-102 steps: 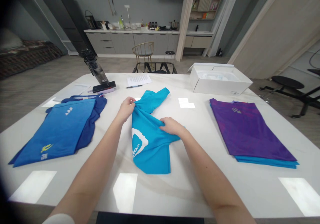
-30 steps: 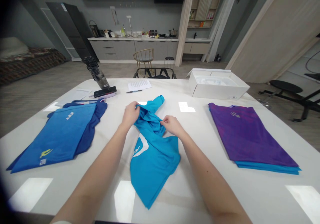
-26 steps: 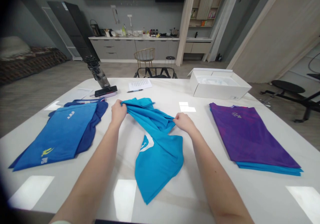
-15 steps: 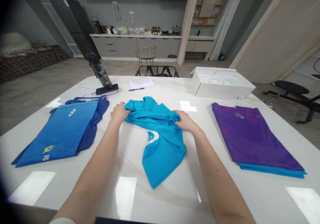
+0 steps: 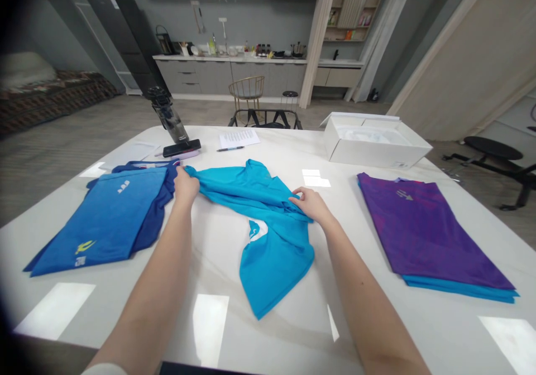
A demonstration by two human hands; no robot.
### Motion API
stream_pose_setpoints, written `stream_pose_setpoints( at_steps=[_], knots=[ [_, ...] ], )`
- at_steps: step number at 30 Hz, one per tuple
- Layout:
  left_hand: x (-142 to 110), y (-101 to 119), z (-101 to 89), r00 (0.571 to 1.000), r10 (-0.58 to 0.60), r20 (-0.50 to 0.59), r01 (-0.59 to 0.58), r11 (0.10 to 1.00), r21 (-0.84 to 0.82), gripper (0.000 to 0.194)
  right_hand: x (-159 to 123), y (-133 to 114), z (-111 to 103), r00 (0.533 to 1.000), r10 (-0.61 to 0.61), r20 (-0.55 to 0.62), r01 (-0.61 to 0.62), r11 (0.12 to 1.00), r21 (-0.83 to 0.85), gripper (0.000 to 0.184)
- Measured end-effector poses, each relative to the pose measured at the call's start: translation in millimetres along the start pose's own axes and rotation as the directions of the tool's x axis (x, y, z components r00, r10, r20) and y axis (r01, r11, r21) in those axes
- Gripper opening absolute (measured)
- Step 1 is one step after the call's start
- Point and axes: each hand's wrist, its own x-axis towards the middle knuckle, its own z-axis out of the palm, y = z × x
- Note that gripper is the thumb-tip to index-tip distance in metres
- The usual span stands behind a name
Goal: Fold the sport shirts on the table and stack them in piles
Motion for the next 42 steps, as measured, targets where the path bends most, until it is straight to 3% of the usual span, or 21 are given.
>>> stream_pose_setpoints(
  at_steps=[3,4,6,8,10,12,15,18,21,24,26,27,29,31,34,37,39,42],
  knots=[
    [-9,7,4.1,0.984,0.137,-0.111,-0.115,0.976,0.186,0.079,-3,-10,10,0.999,-0.048,0.018,0.051,0.978,-0.201,0.033],
    [-13,11,7.4,0.972,0.213,-0.102,-0.186,0.955,0.230,0.081,-3,-13,13,0.997,-0.077,0.031,0.082,0.971,-0.225,0.033],
    [-20,21,17.5,0.924,0.378,0.055,-0.380,0.896,0.227,0.074,-5,-17,17,0.985,-0.164,0.050,0.171,0.961,-0.219,0.034],
    [-27,28,31.0,0.832,0.475,0.286,-0.529,0.835,0.151,0.060,-6,-20,19,0.969,-0.235,0.071,0.245,0.952,-0.186,0.035],
    [-34,32,45.3,0.764,0.447,0.465,-0.557,0.821,0.125,0.052,-7,-22,21,0.962,-0.254,0.099,0.268,0.946,-0.181,0.034],
    [-40,31,57.1,0.751,0.350,0.560,-0.517,0.839,0.169,0.055,-6,-25,21,0.968,-0.224,0.112,0.244,0.945,-0.218,0.029],
    [-43,27,66.3,0.750,0.254,0.611,-0.464,0.861,0.210,0.063,-3,-22,14,0.994,-0.107,0.035,0.112,0.961,-0.254,0.025],
    [-40,23,68.4,0.767,0.243,0.594,-0.443,0.870,0.216,0.066,2,1,-11,0.987,0.096,-0.127,-0.120,0.973,-0.195,0.027],
    [-38,22,69.2,0.785,0.240,0.572,-0.427,0.878,0.218,0.068,4,46,-50,0.905,0.311,-0.290,-0.382,0.894,-0.232,0.033],
    [-39,23,69.7,0.795,0.219,0.566,-0.405,0.885,0.227,0.069,2,96,-84,0.820,0.483,-0.307,-0.564,0.774,-0.287,0.032],
    [-41,24,69.0,0.805,0.201,0.558,-0.389,0.890,0.240,0.071,-1,118,-94,0.779,0.552,-0.298,-0.624,0.729,-0.282,0.032],
    [-42,25,68.2,0.809,0.190,0.557,-0.380,0.891,0.248,0.072,-2,123,-94,0.782,0.556,-0.281,-0.620,0.738,-0.265,0.032],
    [-43,28,65.5,0.810,0.165,0.562,-0.365,0.893,0.263,0.073,-2,123,-88,0.833,0.499,-0.239,-0.544,0.819,-0.185,0.039],
    [-43,29,61.8,0.807,0.141,0.574,-0.354,0.893,0.279,0.075,-2,114,-76,0.892,0.391,-0.228,-0.417,0.905,-0.079,0.061],
    [-42,31,56.3,0.802,0.108,0.588,-0.348,0.884,0.311,0.075,-3,94,-61,0.909,0.263,-0.324,-0.313,0.943,-0.111,0.081],
    [-40,32,56.3,0.803,0.090,0.589,-0.360,0.861,0.359,0.077,0,74,-50,0.920,0.090,-0.381,-0.215,0.930,-0.297,0.057],
    [-36,33,61.3,0.797,0.141,0.588,-0.409,0.843,0.351,0.076,10,61,-42,0.947,-0.034,-0.319,-0.078,0.941,-0.330,0.043],
    [-26,36,73.7,0.763,0.268,0.588,-0.498,0.824,0.270,0.071,38,42,-26,0.971,-0.171,-0.166,0.127,0.961,-0.246,0.040]
  ],
)
